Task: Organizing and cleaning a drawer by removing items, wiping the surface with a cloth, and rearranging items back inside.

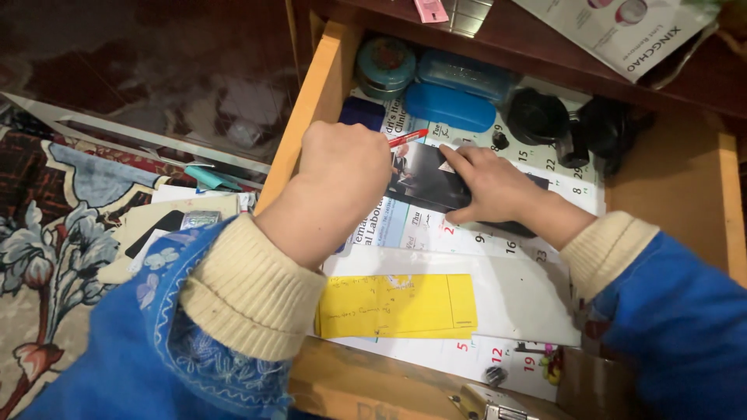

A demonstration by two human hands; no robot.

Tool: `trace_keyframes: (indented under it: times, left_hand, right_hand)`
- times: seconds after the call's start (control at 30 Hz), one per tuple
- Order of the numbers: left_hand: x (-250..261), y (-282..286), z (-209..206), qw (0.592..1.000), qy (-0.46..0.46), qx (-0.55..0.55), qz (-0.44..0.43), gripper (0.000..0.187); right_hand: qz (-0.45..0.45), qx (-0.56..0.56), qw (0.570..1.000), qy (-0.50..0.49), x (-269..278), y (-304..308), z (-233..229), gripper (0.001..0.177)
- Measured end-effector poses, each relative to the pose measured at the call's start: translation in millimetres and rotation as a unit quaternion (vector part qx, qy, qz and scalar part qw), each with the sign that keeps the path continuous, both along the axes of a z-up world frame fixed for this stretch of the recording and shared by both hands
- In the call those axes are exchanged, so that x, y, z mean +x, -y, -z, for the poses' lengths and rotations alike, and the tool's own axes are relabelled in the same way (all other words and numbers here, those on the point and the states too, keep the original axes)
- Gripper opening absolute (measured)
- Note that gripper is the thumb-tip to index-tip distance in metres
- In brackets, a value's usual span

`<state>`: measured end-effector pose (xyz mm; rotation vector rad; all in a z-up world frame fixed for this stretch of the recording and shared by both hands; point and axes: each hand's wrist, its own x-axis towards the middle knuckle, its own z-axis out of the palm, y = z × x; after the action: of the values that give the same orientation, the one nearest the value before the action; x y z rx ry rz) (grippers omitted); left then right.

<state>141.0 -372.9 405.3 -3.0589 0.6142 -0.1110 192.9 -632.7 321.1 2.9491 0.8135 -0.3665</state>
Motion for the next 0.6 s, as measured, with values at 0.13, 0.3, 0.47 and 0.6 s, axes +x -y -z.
trace_keyframes:
  times: [0.13, 0.3, 0.47, 0.6]
  left_hand:
    - [-2, 0, -2, 1.0, -0.018, -0.002, -0.014, 0.013]
    - [-1, -2, -3, 1.0, -0.023, 0.007, -0.017, 0.012]
    - [4, 1, 3, 1.0, -0.016, -0.002, -0.024, 0.011]
    - [6, -1, 11, 1.0, 0.006, -0.006, -0.02, 0.009]
  right_hand:
    - [0.014, -0.002, 1.0, -0.016, 4, -3, -1, 0.123]
    - [0.032, 0.038, 0.998, -0.047, 2, 8, -41, 0.121]
    - [0.153, 0.174, 0.939, -0.255, -25, 10, -108, 0.112]
    - [0.079, 0.094, 0.957, -0.262, -41, 11, -87, 0.119]
